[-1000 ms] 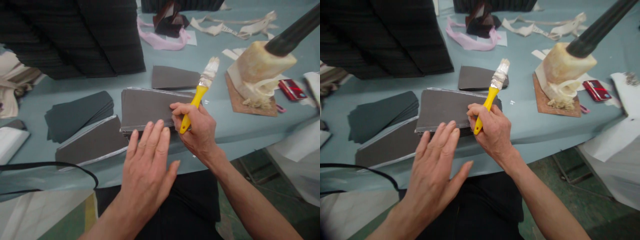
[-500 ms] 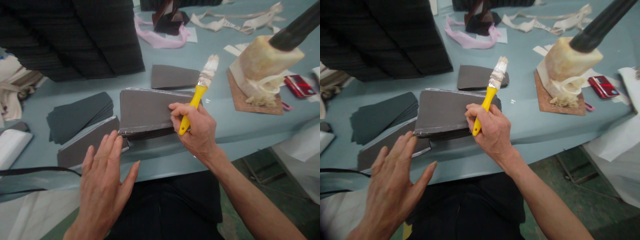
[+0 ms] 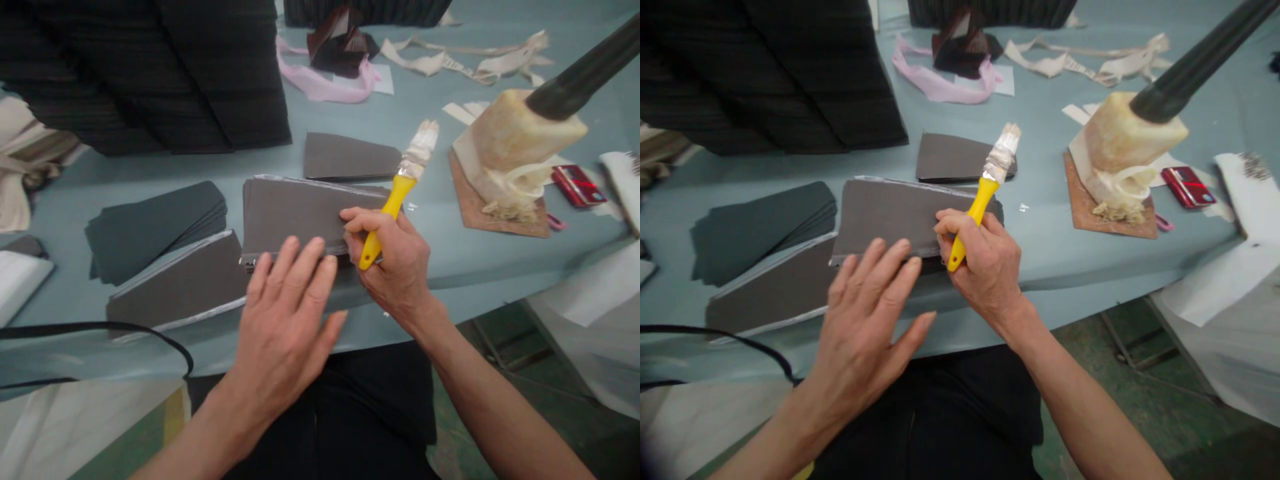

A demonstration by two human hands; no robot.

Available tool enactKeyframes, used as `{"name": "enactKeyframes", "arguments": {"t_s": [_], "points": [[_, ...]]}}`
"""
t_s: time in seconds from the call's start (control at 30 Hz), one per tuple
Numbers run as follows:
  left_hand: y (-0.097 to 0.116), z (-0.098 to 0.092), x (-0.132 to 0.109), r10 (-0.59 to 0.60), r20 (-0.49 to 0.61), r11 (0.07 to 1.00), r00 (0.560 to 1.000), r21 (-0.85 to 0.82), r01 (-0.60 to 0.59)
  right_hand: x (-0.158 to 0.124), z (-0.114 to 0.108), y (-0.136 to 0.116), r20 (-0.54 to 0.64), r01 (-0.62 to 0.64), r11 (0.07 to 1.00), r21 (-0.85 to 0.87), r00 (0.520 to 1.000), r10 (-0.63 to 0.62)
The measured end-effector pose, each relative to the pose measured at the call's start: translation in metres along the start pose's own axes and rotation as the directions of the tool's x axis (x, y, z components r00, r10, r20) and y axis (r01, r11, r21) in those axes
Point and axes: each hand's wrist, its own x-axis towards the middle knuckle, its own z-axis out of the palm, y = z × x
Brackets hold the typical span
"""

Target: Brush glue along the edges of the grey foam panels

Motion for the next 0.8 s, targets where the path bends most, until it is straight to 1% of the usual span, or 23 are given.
{"name": "enactKeyframes", "arguments": {"t_s": [0.03, 0.1, 0.2, 0.3, 0.4, 0.53, 0.6, 0.63, 0.73, 0.8], "points": [[0.004, 0.004, 0.002, 0.037, 0.014, 0.999, 0.999, -0.014, -0.037, 0.000, 0.000, 0.000, -0.002, 0.000, 1.000, -0.003, 1.000, 0.000], [0.009, 0.011, 0.005, 0.050, 0.028, 0.999, 0.998, -0.015, -0.049, -0.001, 0.001, 0.001, 0.003, 0.000, 1.000, -0.010, 1.000, 0.000], [0.009, 0.014, 0.002, -0.007, 0.009, 1.000, 1.000, 0.008, 0.007, -0.001, 0.001, 0.002, 0.011, 0.008, 1.000, 0.000, 1.000, -0.008], [-0.001, 0.006, -0.009, -0.066, -0.003, 0.997, 0.998, 0.040, 0.066, -0.001, 0.000, 0.002, 0.012, 0.014, 1.000, 0.015, 1.000, -0.014], [-0.015, -0.007, -0.027, -0.129, 0.006, 0.987, 0.992, 0.093, 0.128, -0.001, 0.000, 0.002, 0.009, 0.009, 1.000, 0.025, 1.000, -0.009], [-0.036, -0.016, -0.050, -0.267, -0.036, 0.955, 0.963, 0.127, 0.269, 0.000, 0.000, 0.003, 0.002, 0.003, 0.999, 0.038, 1.000, -0.004], [-0.044, -0.018, -0.055, -0.347, -0.077, 0.931, 0.935, 0.096, 0.353, 0.000, 0.000, 0.003, -0.002, 0.006, 0.999, 0.032, 1.000, -0.006], [-0.047, -0.018, -0.054, -0.402, -0.094, 0.911, 0.911, 0.056, 0.408, 0.000, 0.000, 0.003, -0.004, 0.010, 1.000, 0.026, 1.000, -0.010], [-0.052, -0.019, -0.044, -0.587, -0.109, 0.807, 0.802, -0.153, 0.570, 0.000, 0.000, 0.003, -0.005, 0.022, 1.000, 0.007, 1.000, -0.022], [-0.052, -0.019, -0.034, -0.664, -0.090, 0.731, 0.743, -0.287, 0.619, 0.000, 0.000, 0.002, -0.004, 0.022, 1.000, 0.005, 1.000, -0.022]]}}
